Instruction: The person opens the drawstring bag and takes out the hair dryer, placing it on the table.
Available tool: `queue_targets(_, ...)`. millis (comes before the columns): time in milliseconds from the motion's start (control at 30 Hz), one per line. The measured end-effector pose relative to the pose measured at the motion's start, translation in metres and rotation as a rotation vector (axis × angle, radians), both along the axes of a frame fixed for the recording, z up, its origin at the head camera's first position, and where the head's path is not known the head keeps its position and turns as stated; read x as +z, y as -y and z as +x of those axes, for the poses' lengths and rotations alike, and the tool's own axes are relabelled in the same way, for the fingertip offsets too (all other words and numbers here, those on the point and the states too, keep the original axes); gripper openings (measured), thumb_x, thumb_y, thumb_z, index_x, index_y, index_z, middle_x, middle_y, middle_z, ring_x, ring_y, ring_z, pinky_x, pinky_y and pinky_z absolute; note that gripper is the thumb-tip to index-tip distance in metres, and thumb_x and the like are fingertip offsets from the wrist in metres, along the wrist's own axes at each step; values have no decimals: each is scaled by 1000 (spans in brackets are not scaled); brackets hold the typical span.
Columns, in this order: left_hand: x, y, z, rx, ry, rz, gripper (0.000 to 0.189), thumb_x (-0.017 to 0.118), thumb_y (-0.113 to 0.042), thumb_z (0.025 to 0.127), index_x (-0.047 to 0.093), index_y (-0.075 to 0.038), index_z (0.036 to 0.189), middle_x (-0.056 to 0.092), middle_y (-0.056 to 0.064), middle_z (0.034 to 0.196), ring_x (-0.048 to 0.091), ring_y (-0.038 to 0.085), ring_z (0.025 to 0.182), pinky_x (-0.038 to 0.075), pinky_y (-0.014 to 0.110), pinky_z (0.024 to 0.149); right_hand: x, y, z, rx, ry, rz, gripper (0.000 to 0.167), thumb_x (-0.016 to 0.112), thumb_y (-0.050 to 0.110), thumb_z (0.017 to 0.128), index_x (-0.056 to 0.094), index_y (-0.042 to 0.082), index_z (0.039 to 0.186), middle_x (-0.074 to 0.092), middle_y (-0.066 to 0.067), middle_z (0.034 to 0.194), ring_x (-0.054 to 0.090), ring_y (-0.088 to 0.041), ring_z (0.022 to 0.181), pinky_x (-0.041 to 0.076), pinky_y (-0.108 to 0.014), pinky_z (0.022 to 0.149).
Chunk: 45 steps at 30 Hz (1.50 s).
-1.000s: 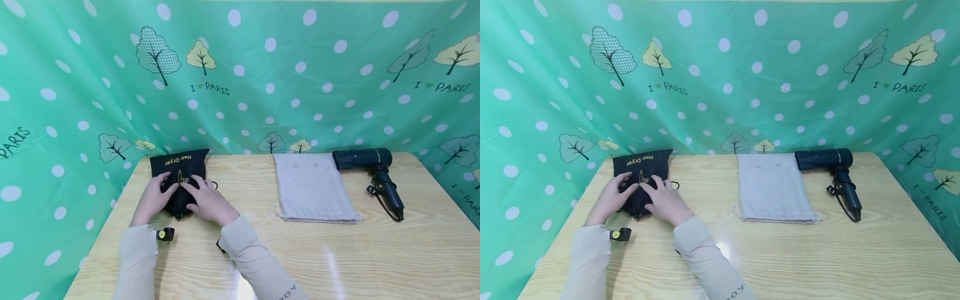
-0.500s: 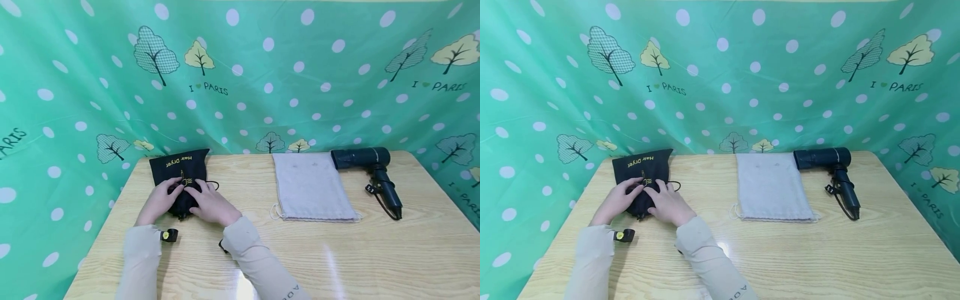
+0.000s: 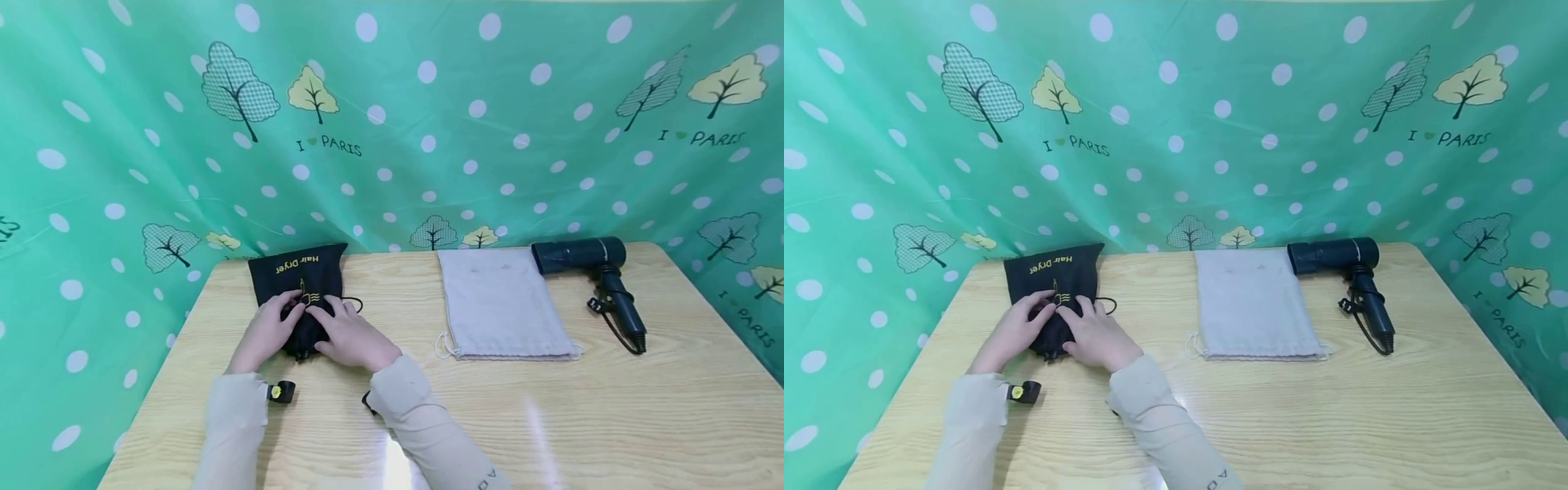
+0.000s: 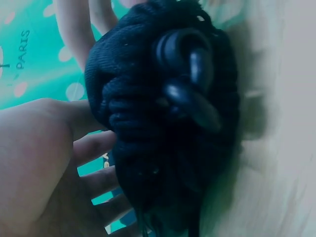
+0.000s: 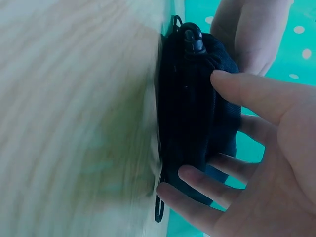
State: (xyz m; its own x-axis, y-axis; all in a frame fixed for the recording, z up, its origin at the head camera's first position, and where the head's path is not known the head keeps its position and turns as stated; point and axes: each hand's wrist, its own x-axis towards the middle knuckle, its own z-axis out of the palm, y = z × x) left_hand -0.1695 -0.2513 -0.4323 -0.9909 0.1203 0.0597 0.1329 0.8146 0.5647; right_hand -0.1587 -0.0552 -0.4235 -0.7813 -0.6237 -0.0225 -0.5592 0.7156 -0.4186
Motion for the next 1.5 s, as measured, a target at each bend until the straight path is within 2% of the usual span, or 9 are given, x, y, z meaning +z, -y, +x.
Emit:
queue_targets(300, -3, -12, -2, -2, 4, -6, 45, 48, -27, 105, 49, -4, 143, 55, 26, 134, 48, 44, 129, 37, 59, 107, 5, -10, 2, -25, 55, -4, 71, 67, 33, 95, 31, 22, 154, 23, -16, 161, 31, -35, 144, 41, -42, 112)
queue_targets(467, -4, -18, -4, -12, 7, -10, 45, 47, -28, 105, 49, -5, 144, 53, 25, 137, 45, 43, 131, 36, 59, 109, 8, -15, 4, -42, 60, 12, 74, 69, 33, 93, 29, 20, 155, 23, -18, 160, 30, -36, 144, 41, -44, 112)
queue_targets(900, -8, -30, -3, -35, -7, -21, 45, 47, -29, 105, 50, -6, 144, 53, 22, 139, 44, 42, 133, 36, 59, 110, 4, -23, 7, -70, 27, 38, 76, 69, 36, 93, 28, 18, 155, 25, -17, 159, 35, -36, 141, 44, -42, 108)
queue_targets(1100, -7, -34, -3, -32, -41, -5, 42, 50, -30, 104, 54, -7, 140, 52, 19, 138, 48, 38, 130, 38, 58, 108, 0, -31, 4, -64, -32, 15, 76, 72, 38, 91, 33, 19, 153, 31, -17, 156, 42, -36, 136, 46, -42, 106)
queue_targets(1233, -1, -34, 1, -30, -76, 6, 36, 53, -28, 103, 59, -7, 132, 52, 16, 135, 53, 35, 124, 42, 56, 104, -3, -33, 3, -63, -76, 10, 78, 74, 42, 88, 35, 21, 152, 35, -15, 153, 47, -34, 130, 50, -42, 100)
queue_targets(1367, 2, -31, 10, -33, -108, 1, 28, 55, -22, 102, 64, -7, 124, 53, 15, 131, 56, 35, 119, 44, 55, 100, -3, -30, 4, -74, -81, 18, 79, 74, 45, 87, 36, 21, 152, 37, -16, 152, 49, -34, 128, 53, -44, 96)
queue_targets(1500, 2, -27, 19, -68, -132, -10, 22, 58, -18, 101, 66, -7, 118, 56, 14, 126, 59, 34, 114, 46, 54, 98, -3, -26, 7, -106, -76, 39, 80, 74, 47, 87, 36, 22, 152, 36, -17, 152, 47, -34, 132, 52, -44, 96)
